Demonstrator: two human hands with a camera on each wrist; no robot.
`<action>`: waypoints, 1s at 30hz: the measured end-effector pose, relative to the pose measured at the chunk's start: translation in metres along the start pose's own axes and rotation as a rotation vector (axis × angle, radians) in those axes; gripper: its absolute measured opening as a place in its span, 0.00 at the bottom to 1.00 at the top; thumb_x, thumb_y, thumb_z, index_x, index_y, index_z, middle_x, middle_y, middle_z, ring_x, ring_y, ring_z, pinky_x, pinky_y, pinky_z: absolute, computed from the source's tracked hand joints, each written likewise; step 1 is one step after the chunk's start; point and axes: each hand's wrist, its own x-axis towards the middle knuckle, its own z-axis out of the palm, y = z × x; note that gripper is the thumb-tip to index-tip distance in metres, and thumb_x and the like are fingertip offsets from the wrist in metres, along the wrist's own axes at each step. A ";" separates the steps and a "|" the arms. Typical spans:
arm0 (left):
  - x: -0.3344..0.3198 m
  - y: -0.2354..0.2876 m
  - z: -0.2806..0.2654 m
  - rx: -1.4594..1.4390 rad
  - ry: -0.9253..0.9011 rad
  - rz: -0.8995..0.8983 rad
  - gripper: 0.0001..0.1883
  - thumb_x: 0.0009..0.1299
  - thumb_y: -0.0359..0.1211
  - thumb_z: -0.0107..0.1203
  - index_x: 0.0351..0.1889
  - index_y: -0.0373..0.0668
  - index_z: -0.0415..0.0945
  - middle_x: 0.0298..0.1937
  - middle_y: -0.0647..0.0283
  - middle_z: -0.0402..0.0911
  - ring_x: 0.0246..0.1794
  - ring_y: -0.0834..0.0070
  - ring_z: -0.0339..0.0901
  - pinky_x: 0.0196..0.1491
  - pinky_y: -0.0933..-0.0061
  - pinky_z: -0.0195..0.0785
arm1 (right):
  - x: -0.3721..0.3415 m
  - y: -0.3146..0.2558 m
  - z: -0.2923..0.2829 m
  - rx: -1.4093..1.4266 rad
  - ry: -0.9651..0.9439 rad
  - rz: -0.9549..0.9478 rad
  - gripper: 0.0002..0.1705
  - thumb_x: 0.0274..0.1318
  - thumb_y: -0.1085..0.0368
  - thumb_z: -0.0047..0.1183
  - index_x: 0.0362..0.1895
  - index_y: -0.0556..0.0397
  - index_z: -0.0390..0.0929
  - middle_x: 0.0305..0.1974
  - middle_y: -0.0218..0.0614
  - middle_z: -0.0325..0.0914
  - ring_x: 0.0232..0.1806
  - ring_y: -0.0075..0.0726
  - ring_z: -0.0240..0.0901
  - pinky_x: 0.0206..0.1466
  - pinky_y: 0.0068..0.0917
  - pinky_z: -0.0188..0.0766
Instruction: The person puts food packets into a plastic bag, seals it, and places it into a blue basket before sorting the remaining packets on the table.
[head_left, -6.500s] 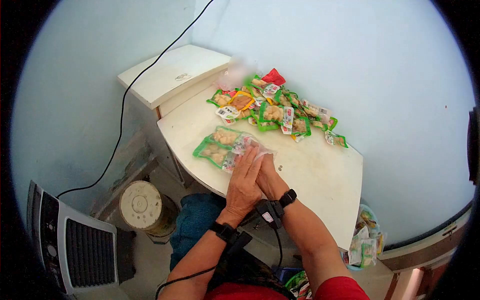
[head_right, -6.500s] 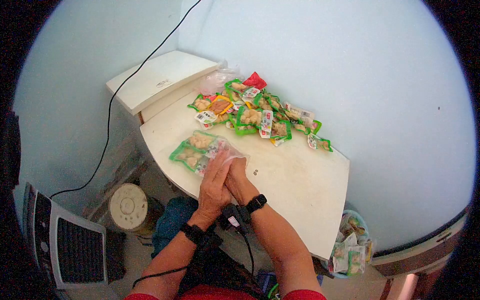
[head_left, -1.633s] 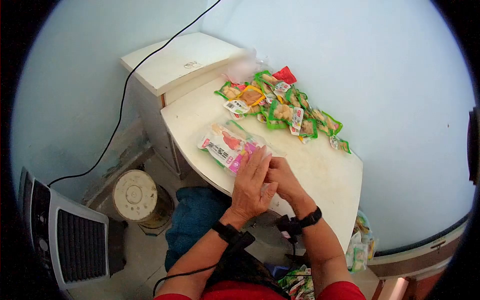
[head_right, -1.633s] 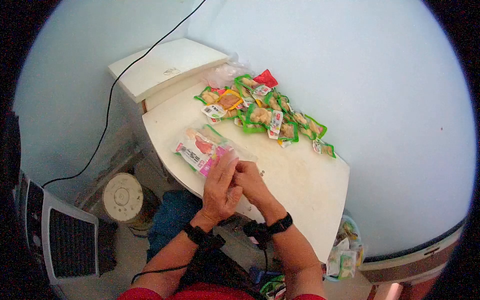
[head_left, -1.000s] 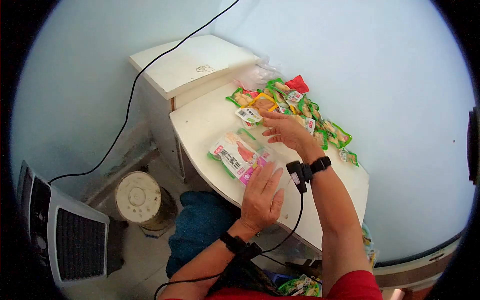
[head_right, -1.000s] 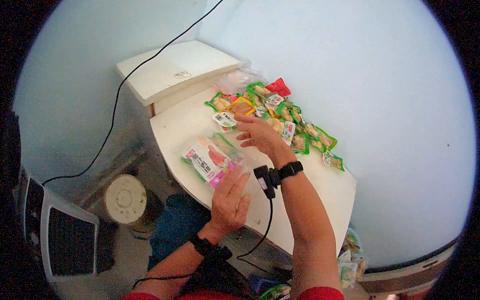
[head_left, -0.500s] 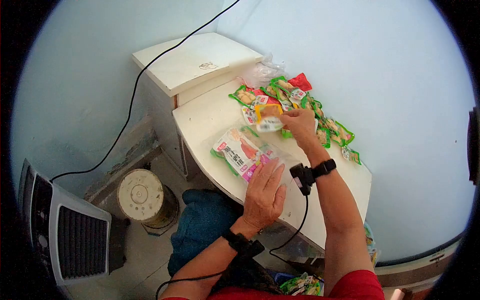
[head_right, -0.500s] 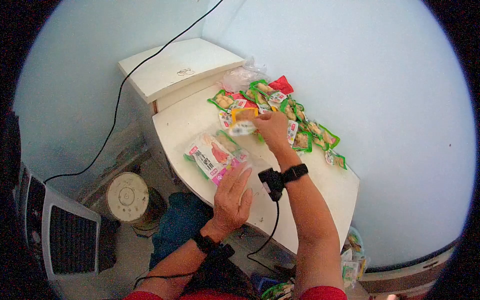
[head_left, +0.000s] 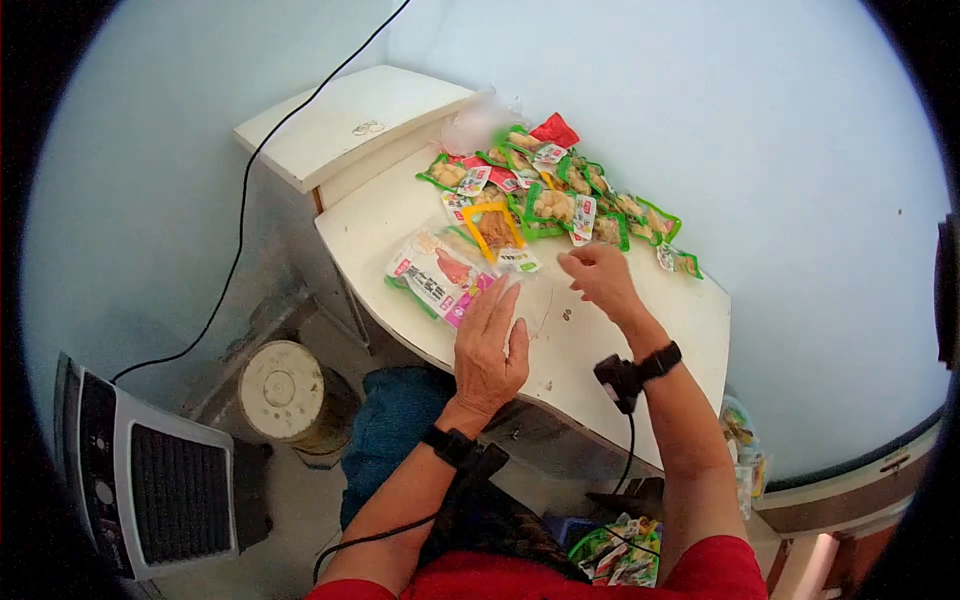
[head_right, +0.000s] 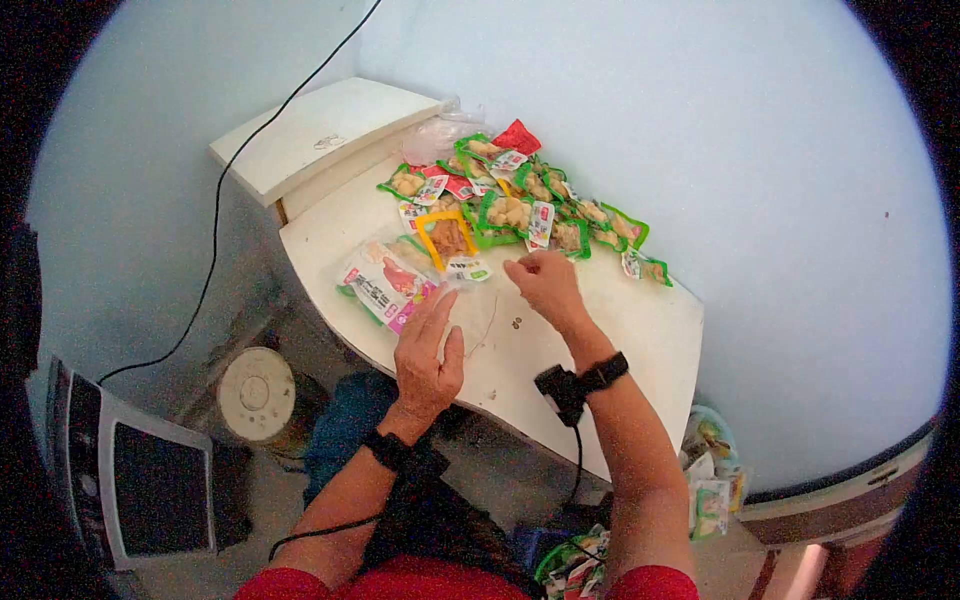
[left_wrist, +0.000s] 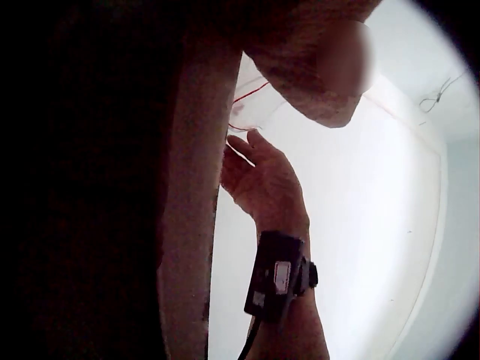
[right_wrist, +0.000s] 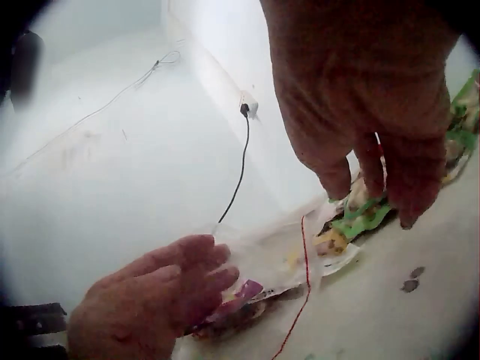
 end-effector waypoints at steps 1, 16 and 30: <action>0.000 0.000 0.000 0.004 0.002 0.003 0.24 0.65 0.26 0.53 0.61 0.31 0.71 0.63 0.44 0.73 0.62 0.46 0.71 0.65 0.53 0.62 | 0.008 -0.003 0.006 -0.027 -0.074 0.071 0.23 0.55 0.51 0.62 0.35 0.63 0.84 0.26 0.38 0.81 0.26 0.27 0.79 0.26 0.25 0.73; -0.001 0.002 0.001 0.005 -0.009 -0.021 0.24 0.66 0.25 0.52 0.62 0.33 0.71 0.60 0.42 0.76 0.62 0.45 0.71 0.65 0.54 0.63 | 0.059 0.002 0.059 -0.449 -0.149 0.068 0.35 0.30 0.47 0.75 0.36 0.63 0.81 0.39 0.56 0.82 0.45 0.55 0.80 0.47 0.43 0.77; 0.002 0.004 -0.002 -0.011 -0.034 -0.011 0.24 0.63 0.20 0.49 0.60 0.32 0.72 0.64 0.43 0.71 0.65 0.47 0.69 0.68 0.54 0.60 | 0.020 -0.007 0.011 0.460 0.065 -0.031 0.10 0.57 0.69 0.55 0.37 0.63 0.71 0.35 0.40 0.78 0.33 0.35 0.82 0.28 0.29 0.82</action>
